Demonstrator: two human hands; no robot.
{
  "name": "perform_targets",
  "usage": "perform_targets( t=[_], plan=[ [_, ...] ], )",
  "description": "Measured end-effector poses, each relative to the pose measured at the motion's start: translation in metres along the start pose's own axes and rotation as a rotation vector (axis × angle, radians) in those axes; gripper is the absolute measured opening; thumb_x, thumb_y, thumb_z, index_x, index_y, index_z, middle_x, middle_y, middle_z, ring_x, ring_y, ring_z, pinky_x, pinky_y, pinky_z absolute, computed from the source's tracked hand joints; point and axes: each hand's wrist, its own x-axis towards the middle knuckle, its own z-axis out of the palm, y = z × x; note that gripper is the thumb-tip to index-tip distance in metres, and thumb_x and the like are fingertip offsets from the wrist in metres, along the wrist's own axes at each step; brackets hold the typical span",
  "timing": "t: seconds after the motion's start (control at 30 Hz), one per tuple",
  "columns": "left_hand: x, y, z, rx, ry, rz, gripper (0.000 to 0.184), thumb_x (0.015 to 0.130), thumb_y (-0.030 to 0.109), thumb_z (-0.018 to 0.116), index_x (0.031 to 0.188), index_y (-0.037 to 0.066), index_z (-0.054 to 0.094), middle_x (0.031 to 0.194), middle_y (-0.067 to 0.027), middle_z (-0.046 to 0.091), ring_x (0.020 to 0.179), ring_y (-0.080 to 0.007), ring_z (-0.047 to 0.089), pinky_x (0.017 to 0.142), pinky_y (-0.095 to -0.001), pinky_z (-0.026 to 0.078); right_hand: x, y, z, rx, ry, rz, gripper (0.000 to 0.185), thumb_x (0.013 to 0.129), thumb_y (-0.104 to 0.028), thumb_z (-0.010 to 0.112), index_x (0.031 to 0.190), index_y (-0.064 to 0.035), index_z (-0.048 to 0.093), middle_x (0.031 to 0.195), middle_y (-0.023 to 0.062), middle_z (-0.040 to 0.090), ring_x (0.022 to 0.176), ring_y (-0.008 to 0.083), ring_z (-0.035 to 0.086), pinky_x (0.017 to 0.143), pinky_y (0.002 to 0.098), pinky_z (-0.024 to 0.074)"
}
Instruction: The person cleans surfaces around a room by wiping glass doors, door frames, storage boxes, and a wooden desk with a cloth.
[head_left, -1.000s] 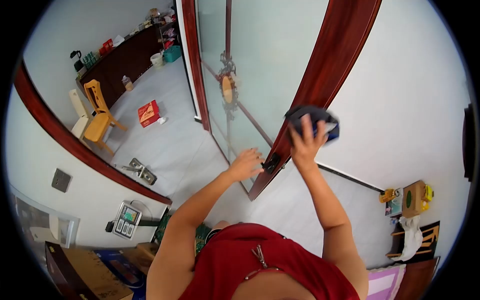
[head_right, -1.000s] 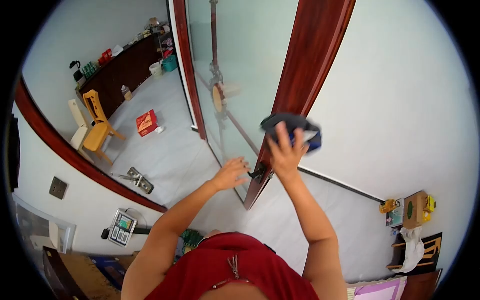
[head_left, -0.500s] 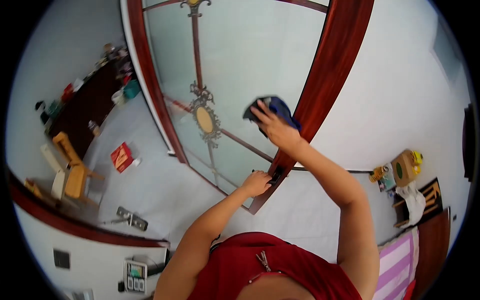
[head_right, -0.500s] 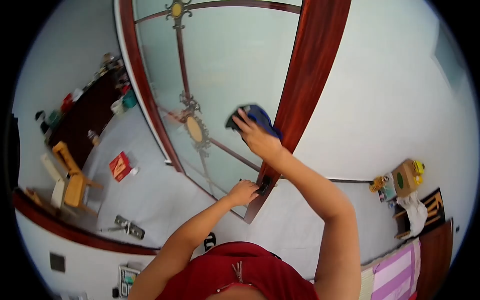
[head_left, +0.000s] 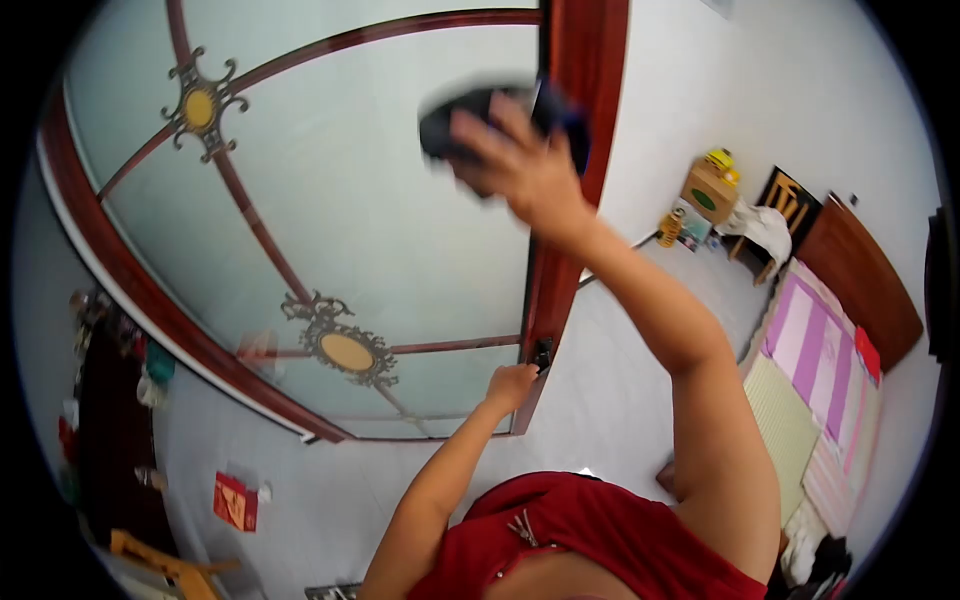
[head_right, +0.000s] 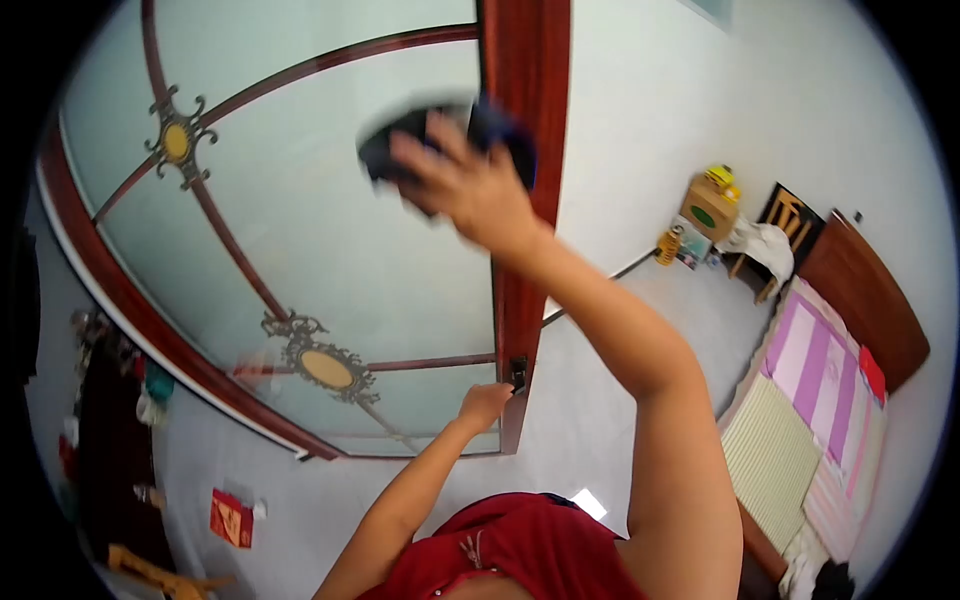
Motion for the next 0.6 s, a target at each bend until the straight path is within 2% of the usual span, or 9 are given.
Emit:
perform_targets(
  t=[0.07,0.1,0.2,0.27,0.33,0.4,0.47,0.53,0.6],
  plan=[
    [0.005,0.004,-0.012,0.034,-0.055,-0.005,0.013,0.092,0.017,0.052,0.092,0.007,0.060,0.088,-0.0131,0.068,0.084,-0.0324,0.067,0.069,-0.0475,0.049,-0.079,-0.037,-0.004,0.077,-0.143,-0.114,0.034,0.080,-0.019,0.063,0.114,-0.0235,0.070,0.144,-0.0065,0.048,0.130,0.0219,0.046,0.080,0.0347,0.0445],
    [0.007,0.005,-0.016,0.043,-0.060,0.007,0.013,0.092,0.017,0.051,0.093,0.007,0.060,0.089,-0.0131,0.068,0.084,-0.0326,0.067,0.069,-0.0476,0.049,-0.118,-0.039,-0.006,0.080,-0.308,-0.381,0.036,0.080,-0.023,0.061,0.115,-0.0203,0.070,0.145,-0.0071,0.046,0.131,0.0206,0.047,0.082,0.0335,0.0440],
    [0.011,0.004,-0.020,0.072,-0.069,0.020,0.014,0.093,0.018,0.050,0.096,0.008,0.059,0.091,-0.0131,0.068,0.084,-0.0331,0.066,0.068,-0.0479,0.049,-0.175,-0.030,-0.014,0.221,-0.564,-0.567,0.031,0.082,-0.025,0.058,0.109,-0.0237,0.071,0.147,-0.0077,0.045,0.132,0.0190,0.046,0.090,0.0329,0.0423],
    [0.015,-0.006,-0.009,0.084,-0.078,0.016,0.014,0.094,0.019,0.049,0.097,0.008,0.059,0.092,-0.0131,0.068,0.084,-0.0332,0.066,0.067,-0.0480,0.049,-0.153,-0.012,-0.029,0.187,-0.537,-0.558,0.028,0.081,-0.025,0.058,0.106,-0.0251,0.072,0.147,-0.0080,0.045,0.130,0.0184,0.047,0.094,0.0326,0.0412],
    [0.017,-0.014,0.001,0.054,-0.019,0.035,0.014,0.094,0.019,0.050,0.098,0.009,0.059,0.092,-0.0132,0.068,0.084,-0.0334,0.066,0.068,-0.0481,0.049,-0.122,0.011,-0.018,0.096,-0.203,-0.306,0.020,0.081,-0.027,0.066,0.100,-0.0263,0.071,0.143,-0.0079,0.049,0.123,0.0198,0.053,0.094,0.0366,0.0407],
    [0.021,-0.017,0.001,0.046,-0.006,0.045,0.018,0.095,0.022,0.048,0.102,0.009,0.058,0.094,-0.0131,0.068,0.085,-0.0350,0.066,0.070,-0.0484,0.050,-0.046,0.051,-0.013,-0.131,0.083,-0.075,0.020,0.075,-0.027,0.074,0.095,-0.0262,0.070,0.140,-0.0068,0.051,0.125,0.0236,0.052,0.092,0.0473,0.0399],
    [0.023,-0.015,0.000,0.010,-0.126,-0.050,0.021,0.096,0.024,0.046,0.104,0.009,0.058,0.096,-0.0128,0.068,0.086,-0.0358,0.065,0.072,-0.0487,0.050,0.028,0.108,-0.027,-0.163,0.104,0.031,0.027,0.081,-0.018,0.066,0.105,-0.0295,0.071,0.141,-0.0038,0.050,0.132,0.0278,0.044,0.094,0.0569,0.0382],
    [0.031,-0.023,-0.004,-0.050,-0.223,-0.115,0.028,0.098,0.027,0.041,0.111,0.008,0.058,0.104,-0.0127,0.068,0.092,-0.0358,0.065,0.077,-0.0483,0.050,0.095,0.151,-0.020,-0.183,0.289,0.094,0.036,0.083,-0.011,0.061,0.112,-0.0307,0.070,0.143,-0.0021,0.049,0.136,0.0294,0.039,0.095,0.0627,0.0364],
    [0.027,-0.051,0.020,-0.078,-0.063,0.053,0.030,0.098,0.027,0.044,0.119,0.010,0.059,0.116,-0.0137,0.065,0.102,-0.0343,0.063,0.082,-0.0467,0.051,0.137,0.160,-0.016,-0.089,0.428,0.215,0.046,0.081,-0.003,0.056,0.115,-0.0304,0.069,0.147,-0.0017,0.045,0.138,0.0299,0.035,0.095,0.0667,0.0351]
  ],
)
